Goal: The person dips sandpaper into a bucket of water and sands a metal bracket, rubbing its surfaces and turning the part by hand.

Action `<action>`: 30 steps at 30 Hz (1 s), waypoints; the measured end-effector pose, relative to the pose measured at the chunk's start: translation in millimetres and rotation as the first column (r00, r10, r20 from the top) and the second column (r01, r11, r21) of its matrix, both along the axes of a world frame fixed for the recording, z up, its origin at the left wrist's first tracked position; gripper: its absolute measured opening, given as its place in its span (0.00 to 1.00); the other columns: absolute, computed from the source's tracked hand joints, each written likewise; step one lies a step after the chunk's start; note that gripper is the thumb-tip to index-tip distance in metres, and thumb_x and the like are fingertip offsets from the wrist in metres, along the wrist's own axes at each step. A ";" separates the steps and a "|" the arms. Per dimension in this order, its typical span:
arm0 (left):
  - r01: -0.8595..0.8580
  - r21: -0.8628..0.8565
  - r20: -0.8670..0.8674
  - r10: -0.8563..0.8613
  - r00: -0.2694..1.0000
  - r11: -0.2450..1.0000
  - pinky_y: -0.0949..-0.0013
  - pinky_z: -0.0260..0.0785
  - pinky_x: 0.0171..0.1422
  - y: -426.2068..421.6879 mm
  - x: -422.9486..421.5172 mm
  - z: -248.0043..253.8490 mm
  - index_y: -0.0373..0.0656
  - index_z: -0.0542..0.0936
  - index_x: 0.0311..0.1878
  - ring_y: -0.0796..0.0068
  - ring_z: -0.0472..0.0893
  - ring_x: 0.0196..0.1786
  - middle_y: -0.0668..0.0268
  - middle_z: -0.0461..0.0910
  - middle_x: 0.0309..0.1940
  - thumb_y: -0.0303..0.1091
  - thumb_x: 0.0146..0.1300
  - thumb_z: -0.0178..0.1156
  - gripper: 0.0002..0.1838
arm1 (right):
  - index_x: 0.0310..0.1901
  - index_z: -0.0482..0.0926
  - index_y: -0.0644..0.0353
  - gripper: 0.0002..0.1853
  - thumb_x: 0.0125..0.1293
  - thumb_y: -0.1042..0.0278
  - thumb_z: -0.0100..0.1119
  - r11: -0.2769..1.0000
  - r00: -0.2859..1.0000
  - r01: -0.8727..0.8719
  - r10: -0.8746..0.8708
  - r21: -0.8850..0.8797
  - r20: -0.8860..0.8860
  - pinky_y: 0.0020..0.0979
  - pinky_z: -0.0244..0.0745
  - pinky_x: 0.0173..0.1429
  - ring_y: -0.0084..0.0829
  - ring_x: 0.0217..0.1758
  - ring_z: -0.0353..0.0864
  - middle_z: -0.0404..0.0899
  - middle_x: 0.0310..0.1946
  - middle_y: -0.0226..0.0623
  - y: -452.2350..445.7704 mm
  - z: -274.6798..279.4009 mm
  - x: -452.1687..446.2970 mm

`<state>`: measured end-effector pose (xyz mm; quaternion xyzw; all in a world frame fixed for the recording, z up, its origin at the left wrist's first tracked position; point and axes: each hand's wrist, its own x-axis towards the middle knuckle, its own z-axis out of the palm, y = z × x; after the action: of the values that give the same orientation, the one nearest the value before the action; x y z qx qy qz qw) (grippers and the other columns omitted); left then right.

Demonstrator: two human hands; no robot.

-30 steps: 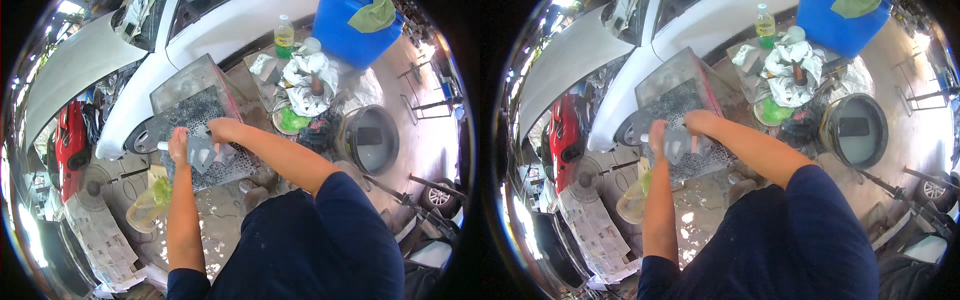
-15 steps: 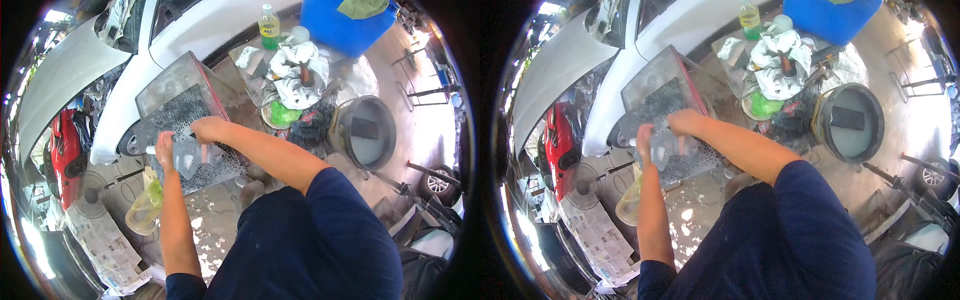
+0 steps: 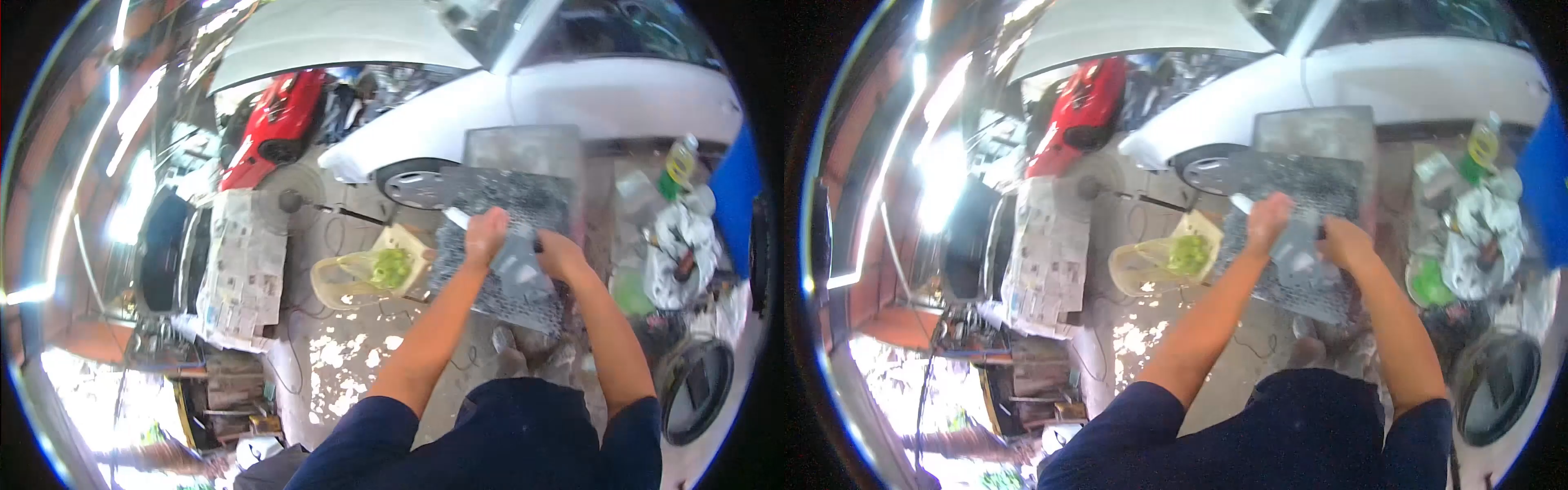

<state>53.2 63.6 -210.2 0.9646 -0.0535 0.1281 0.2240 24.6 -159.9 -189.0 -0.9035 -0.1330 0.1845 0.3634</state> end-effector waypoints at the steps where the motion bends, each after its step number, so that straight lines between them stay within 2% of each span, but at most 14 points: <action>1: 0.008 -0.040 -0.005 -0.008 1.000 0.999 0.40 0.73 0.49 -6.0 -5.4 11.0 0.43 0.83 0.40 0.38 0.84 0.39 0.47 0.85 0.32 0.42 0.75 0.56 0.13 | 0.54 0.80 0.58 0.20 0.64 0.60 0.70 0.999 0.999 0.030 -0.029 -0.024 0.019 0.51 0.78 0.61 0.53 0.58 0.85 0.86 0.52 0.51 2.3 -2.8 0.8; 4: 0.030 -0.128 0.001 -0.030 1.000 0.991 0.40 0.73 0.49 -6.0 -5.6 13.0 0.42 0.82 0.39 0.38 0.84 0.39 0.47 0.85 0.30 0.42 0.74 0.57 0.13 | 0.53 0.78 0.59 0.19 0.67 0.58 0.67 0.980 0.979 0.197 -0.198 0.035 0.039 0.51 0.78 0.61 0.55 0.58 0.84 0.84 0.54 0.51 11.3 1.9 -13.4; 5: 0.033 -0.111 -0.004 -0.034 0.999 0.993 0.42 0.75 0.51 -5.0 -7.8 16.4 0.43 0.85 0.41 0.38 0.85 0.41 0.48 0.87 0.34 0.42 0.75 0.53 0.15 | 0.53 0.77 0.59 0.18 0.69 0.58 0.66 0.984 0.981 0.180 -0.181 0.014 0.073 0.51 0.78 0.60 0.55 0.58 0.84 0.84 0.54 0.52 12.4 -1.9 -23.8; 7: 0.030 -0.130 0.016 -0.028 0.999 0.991 0.41 0.75 0.50 -5.4 -8.0 17.6 0.43 0.85 0.41 0.38 0.85 0.41 0.48 0.86 0.34 0.42 0.75 0.54 0.15 | 0.53 0.76 0.59 0.17 0.71 0.58 0.63 0.988 0.979 0.153 -0.148 -0.025 0.139 0.52 0.78 0.59 0.57 0.58 0.83 0.83 0.55 0.52 14.9 -9.3 -35.4; 10: 0.042 -0.139 0.041 -0.036 0.998 0.989 0.40 0.73 0.49 -4.8 -9.8 9.6 0.43 0.84 0.41 0.37 0.84 0.40 0.48 0.86 0.33 0.42 0.74 0.55 0.14 | 0.51 0.74 0.58 0.13 0.73 0.60 0.61 0.982 0.959 0.188 -0.191 0.033 0.210 0.53 0.78 0.58 0.58 0.56 0.84 0.82 0.53 0.52 10.9 -12.0 -24.7; 13: 0.030 -0.153 0.044 -0.024 0.999 0.988 0.38 0.72 0.49 -4.8 -10.6 14.4 0.43 0.84 0.41 0.36 0.83 0.39 0.47 0.85 0.32 0.42 0.74 0.57 0.13 | 0.51 0.73 0.57 0.13 0.71 0.64 0.62 0.966 0.953 0.257 -0.252 -0.008 0.167 0.55 0.79 0.56 0.59 0.55 0.84 0.81 0.52 0.52 22.9 -7.5 -38.5; 16: 0.013 -0.184 0.044 -0.005 0.999 0.983 0.38 0.71 0.49 -7.6 -9.8 18.6 0.43 0.83 0.40 0.35 0.82 0.39 0.46 0.85 0.32 0.42 0.73 0.57 0.13 | 0.52 0.72 0.56 0.15 0.68 0.65 0.64 0.991 0.968 0.131 -0.128 -0.001 0.215 0.56 0.79 0.55 0.60 0.54 0.84 0.80 0.52 0.53 14.6 -3.4 -43.5; 19: 0.009 -0.194 0.021 -0.005 1.000 0.981 0.38 0.71 0.49 -7.5 -14.6 19.7 0.43 0.83 0.40 0.35 0.82 0.40 0.45 0.84 0.32 0.42 0.73 0.57 0.13 | 0.53 0.71 0.55 0.19 0.65 0.64 0.67 0.984 0.959 0.179 -0.174 0.000 0.222 0.56 0.79 0.54 0.61 0.54 0.84 0.80 0.53 0.52 18.4 -10.4 -39.0; 22: 0.021 -0.148 0.084 -0.009 0.996 0.989 0.40 0.71 0.48 -7.1 -12.4 19.4 0.43 0.81 0.38 0.38 0.82 0.38 0.47 0.83 0.29 0.41 0.75 0.57 0.13 | 0.53 0.70 0.55 0.21 0.62 0.63 0.69 0.980 0.951 0.151 -0.180 0.128 0.251 0.56 0.78 0.53 0.61 0.54 0.84 0.79 0.53 0.52 19.1 -5.1 -61.2; 25: 0.035 -0.153 0.085 -0.022 0.996 0.988 0.41 0.71 0.47 -6.7 -10.5 15.3 0.43 0.80 0.37 0.41 0.83 0.37 0.49 0.83 0.27 0.41 0.75 0.56 0.13 | 0.53 0.68 0.53 0.23 0.61 0.65 0.69 0.991 0.951 0.129 -0.134 0.038 0.279 0.56 0.78 0.52 0.63 0.53 0.83 0.79 0.53 0.53 13.0 -10.1 -43.5; 27: 0.045 -0.144 0.090 -0.032 0.995 0.989 0.42 0.71 0.47 -5.1 -12.6 12.2 0.43 0.80 0.37 0.42 0.83 0.36 0.49 0.83 0.27 0.41 0.75 0.56 0.13 | 0.53 0.68 0.54 0.22 0.61 0.66 0.69 0.964 0.944 0.153 -0.208 0.219 0.257 0.56 0.78 0.53 0.63 0.53 0.82 0.79 0.53 0.53 20.3 -52.7 -51.0; 29: 0.062 -0.101 0.143 -0.048 0.989 0.993 0.42 0.72 0.46 -4.3 -10.4 11.3 0.43 0.80 0.37 0.42 0.83 0.35 0.49 0.83 0.26 0.41 0.75 0.56 0.13 | 0.52 0.68 0.55 0.21 0.62 0.66 0.69 0.954 0.926 0.152 -0.229 0.258 0.301 0.56 0.77 0.53 0.64 0.53 0.82 0.79 0.52 0.53 18.0 -55.3 -48.5; 30: 0.058 -0.106 0.136 -0.043 0.990 0.993 0.43 0.72 0.46 -6.1 -7.2 14.0 0.43 0.80 0.36 0.42 0.83 0.35 0.50 0.83 0.26 0.41 0.75 0.56 0.13 | 0.52 0.69 0.56 0.21 0.63 0.65 0.68 0.968 0.913 0.142 -0.208 0.207 0.350 0.56 0.77 0.53 0.64 0.54 0.81 0.79 0.52 0.52 14.1 -38.3 -48.2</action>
<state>46.0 57.5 -196.2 0.9384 -0.0858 0.1896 0.2759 -23.6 -145.8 -227.3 -0.8943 -0.1330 -0.0344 0.4259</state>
